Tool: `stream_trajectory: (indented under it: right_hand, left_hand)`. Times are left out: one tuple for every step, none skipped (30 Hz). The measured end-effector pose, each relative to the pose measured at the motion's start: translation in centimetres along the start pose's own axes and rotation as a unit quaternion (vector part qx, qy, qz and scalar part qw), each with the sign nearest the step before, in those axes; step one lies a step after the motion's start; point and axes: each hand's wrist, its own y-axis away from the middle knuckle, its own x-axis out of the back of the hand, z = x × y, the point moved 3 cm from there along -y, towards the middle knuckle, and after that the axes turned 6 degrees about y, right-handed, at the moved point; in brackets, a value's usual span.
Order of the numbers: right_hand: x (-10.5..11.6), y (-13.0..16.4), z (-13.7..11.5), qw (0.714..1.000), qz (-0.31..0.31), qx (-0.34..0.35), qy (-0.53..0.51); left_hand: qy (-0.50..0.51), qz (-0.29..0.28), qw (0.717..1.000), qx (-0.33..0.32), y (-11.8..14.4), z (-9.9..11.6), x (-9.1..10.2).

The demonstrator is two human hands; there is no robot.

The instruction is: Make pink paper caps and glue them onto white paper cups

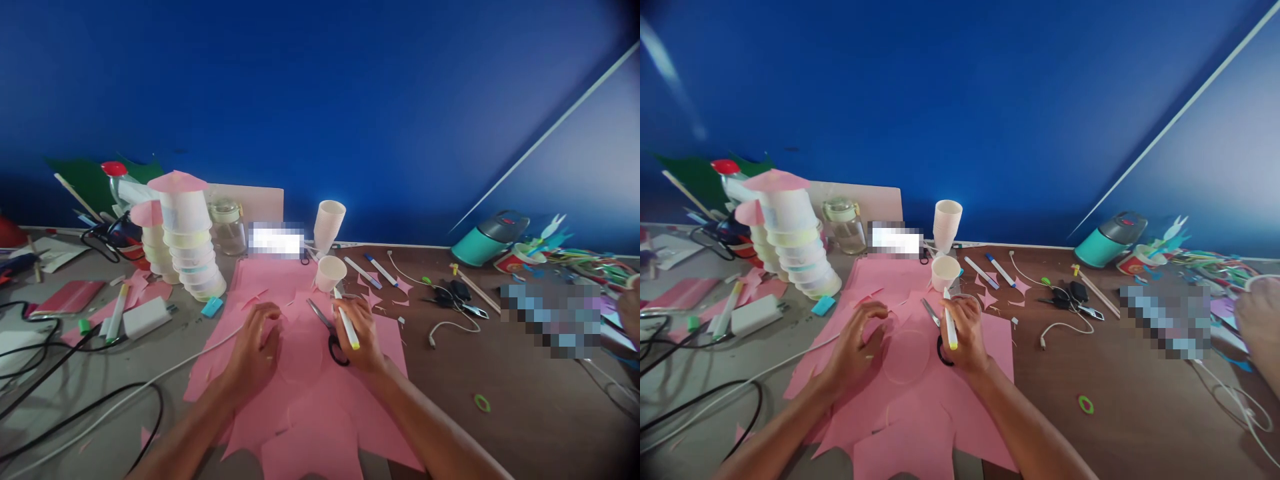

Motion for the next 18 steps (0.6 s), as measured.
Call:
stream_trajectory:
  right_hand:
    - [0.1,0.0,0.2,1.0,0.012,-0.012,0.015]
    - [0.1,0.0,0.4,0.999,0.022,-0.023,0.032]
    - [0.2,0.0,0.6,0.998,0.03,-0.031,0.05]
    - [0.2,0.0,0.6,0.996,0.036,-0.037,0.068]
    - [0.2,-0.1,0.7,0.995,0.039,-0.04,0.085]
    - [0.2,-0.1,0.7,0.994,0.038,-0.04,0.099]
    - [0.2,-0.1,0.7,0.993,0.033,-0.039,0.106]
    - [0.2,-0.2,0.8,0.993,0.024,-0.04,0.108]
    - [0.1,-0.2,0.9,0.993,0.013,-0.043,0.107]
    - [0.1,-0.1,1.0,0.993,0.0,-0.049,0.104]
    - [0.1,-0.1,1.2,0.993,-0.011,-0.058,0.1]
    - [0.0,0.0,1.5,0.993,-0.019,-0.071,0.096]
    - [0.0,0.1,1.9,0.992,-0.023,-0.086,0.093]
    - [-0.1,0.2,2.3,0.99,-0.021,-0.103,0.09]
    - [-0.1,0.3,2.7,0.988,-0.015,-0.122,0.089]
    - [-0.2,0.4,3.2,0.986,-0.009,-0.142,0.091]
    - [-0.4,0.5,3.7,0.982,-0.005,-0.16,0.098]
    - [-0.5,0.5,4.1,0.978,-0.006,-0.177,0.111]
  left_hand:
    - [-0.007,-0.018,1.0,-0.006,0.1,0.0,-0.1]
    - [-0.017,-0.039,0.999,-0.017,0.1,0.1,-0.2]
    - [-0.028,-0.061,0.997,-0.034,0.2,0.3,-0.4]
    - [-0.04,-0.082,0.994,-0.052,0.2,0.5,-0.5]
    - [-0.051,-0.104,0.991,-0.066,0.2,0.7,-0.7]
    - [-0.062,-0.127,0.987,-0.075,0.3,0.8,-0.8]
    - [-0.072,-0.147,0.983,-0.078,0.3,0.8,-0.9]
    - [-0.084,-0.162,0.98,-0.075,0.3,0.8,-1.0]
    - [-0.096,-0.171,0.978,-0.069,0.3,0.8,-1.0]
    - [-0.108,-0.176,0.976,-0.062,0.3,0.7,-1.0]
    - [-0.118,-0.178,0.975,-0.056,0.3,0.6,-1.1]
    - [-0.127,-0.181,0.974,-0.051,0.3,0.5,-1.1]
    - [-0.135,-0.185,0.972,-0.046,0.4,0.4,-1.1]
    - [-0.141,-0.188,0.971,-0.042,0.4,0.3,-1.1]
    - [-0.146,-0.193,0.969,-0.04,0.5,0.3,-1.1]
    - [-0.149,-0.197,0.968,-0.039,0.5,0.3,-1.2]
    - [-0.153,-0.2,0.967,-0.038,0.6,0.3,-1.2]
    - [-0.156,-0.202,0.966,-0.038,0.6,0.3,-1.2]
